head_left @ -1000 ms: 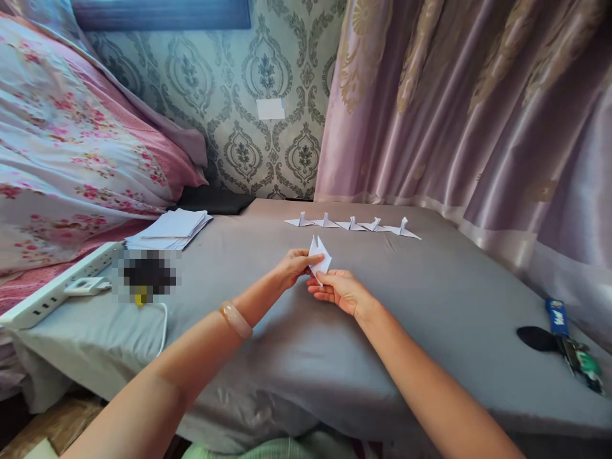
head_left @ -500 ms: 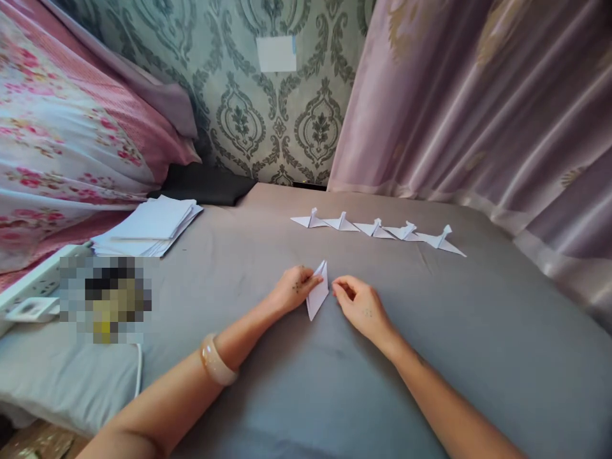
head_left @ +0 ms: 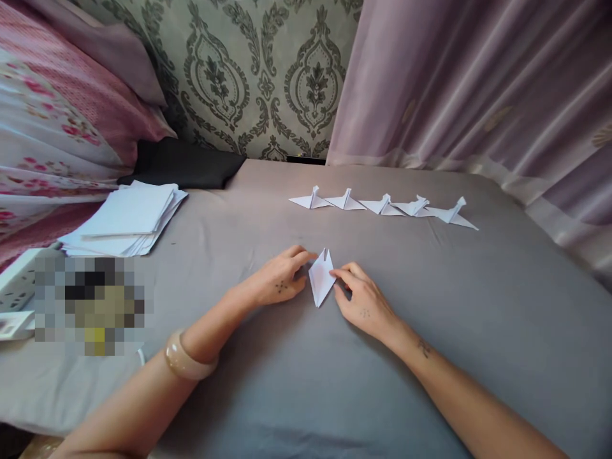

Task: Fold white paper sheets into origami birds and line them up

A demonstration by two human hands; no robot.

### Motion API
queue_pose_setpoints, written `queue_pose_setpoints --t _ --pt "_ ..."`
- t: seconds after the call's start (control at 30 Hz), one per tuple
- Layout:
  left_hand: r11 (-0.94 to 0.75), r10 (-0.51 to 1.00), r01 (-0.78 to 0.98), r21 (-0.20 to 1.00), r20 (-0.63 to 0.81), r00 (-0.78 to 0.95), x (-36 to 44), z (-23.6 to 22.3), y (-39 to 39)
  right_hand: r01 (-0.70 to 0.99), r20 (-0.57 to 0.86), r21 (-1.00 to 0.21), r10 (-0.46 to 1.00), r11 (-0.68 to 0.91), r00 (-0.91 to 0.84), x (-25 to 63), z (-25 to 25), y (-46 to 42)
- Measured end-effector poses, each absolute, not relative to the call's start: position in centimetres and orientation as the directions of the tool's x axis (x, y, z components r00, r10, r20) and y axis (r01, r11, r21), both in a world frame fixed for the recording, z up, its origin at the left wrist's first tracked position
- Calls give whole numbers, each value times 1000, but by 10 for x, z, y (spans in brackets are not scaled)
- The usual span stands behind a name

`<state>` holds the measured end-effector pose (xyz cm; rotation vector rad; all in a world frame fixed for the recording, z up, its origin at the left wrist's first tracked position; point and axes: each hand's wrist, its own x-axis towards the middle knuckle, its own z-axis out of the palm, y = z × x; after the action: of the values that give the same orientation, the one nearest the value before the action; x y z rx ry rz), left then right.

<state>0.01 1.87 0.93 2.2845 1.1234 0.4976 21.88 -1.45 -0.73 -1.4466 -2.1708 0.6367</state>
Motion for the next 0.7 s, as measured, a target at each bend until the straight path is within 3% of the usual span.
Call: queue_pose_setpoints --t 0.23,0.7 --pt "-579 765 616 535 96 636 1 4 23 737 38 -639 966 220 -255 212 -3 -16" --pt "-396 892 645 654 107 439 7 -13 18 746 102 -646 987 163 -127 207 -8 -19"
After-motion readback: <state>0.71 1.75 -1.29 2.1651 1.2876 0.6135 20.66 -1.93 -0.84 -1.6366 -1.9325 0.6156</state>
